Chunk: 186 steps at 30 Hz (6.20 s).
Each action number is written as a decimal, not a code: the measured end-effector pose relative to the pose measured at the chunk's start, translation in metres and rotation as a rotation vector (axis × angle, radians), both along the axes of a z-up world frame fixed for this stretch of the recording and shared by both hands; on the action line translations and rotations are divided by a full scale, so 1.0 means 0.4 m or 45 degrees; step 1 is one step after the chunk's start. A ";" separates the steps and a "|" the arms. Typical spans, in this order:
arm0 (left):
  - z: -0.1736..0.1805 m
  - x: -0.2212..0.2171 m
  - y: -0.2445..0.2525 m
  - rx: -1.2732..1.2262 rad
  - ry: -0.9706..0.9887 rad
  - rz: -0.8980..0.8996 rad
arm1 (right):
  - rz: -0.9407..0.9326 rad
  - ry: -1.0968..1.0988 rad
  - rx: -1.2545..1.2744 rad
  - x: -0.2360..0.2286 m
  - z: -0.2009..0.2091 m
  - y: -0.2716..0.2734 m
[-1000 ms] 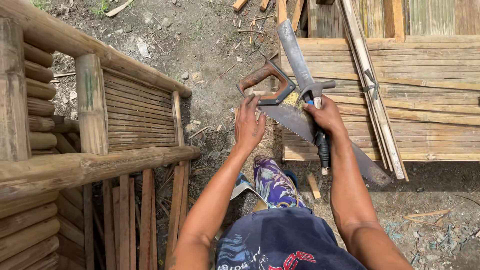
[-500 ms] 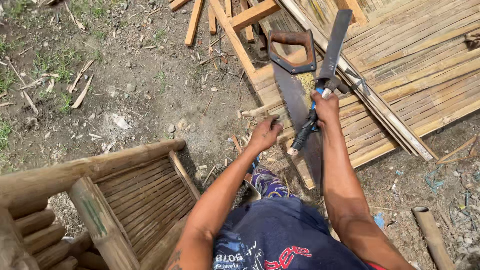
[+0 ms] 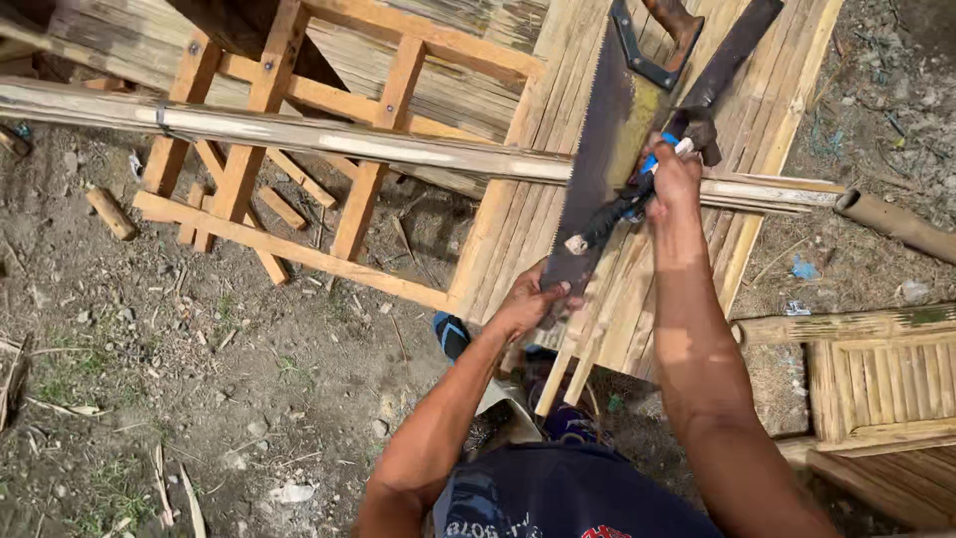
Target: The person carries bamboo strips to a workbench, then uses a hand saw to cut a strip to length. They align the cut strip with a bamboo frame and hammer nails to secure it in place.
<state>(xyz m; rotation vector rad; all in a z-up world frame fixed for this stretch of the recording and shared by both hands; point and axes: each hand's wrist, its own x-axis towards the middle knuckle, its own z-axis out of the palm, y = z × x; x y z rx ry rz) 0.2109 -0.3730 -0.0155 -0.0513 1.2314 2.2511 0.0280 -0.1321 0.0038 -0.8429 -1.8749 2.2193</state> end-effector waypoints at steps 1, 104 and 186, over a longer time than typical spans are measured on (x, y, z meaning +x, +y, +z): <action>-0.003 -0.084 -0.039 -0.092 -0.006 -0.095 | -0.013 0.054 -0.062 0.007 0.012 0.000; -0.078 -0.621 -1.631 -2.095 0.170 0.687 | 1.736 0.051 2.012 -0.249 0.046 -1.428; -0.008 -0.722 -0.557 -1.846 1.517 -1.197 | -1.075 -0.083 -0.268 0.017 -0.069 -0.825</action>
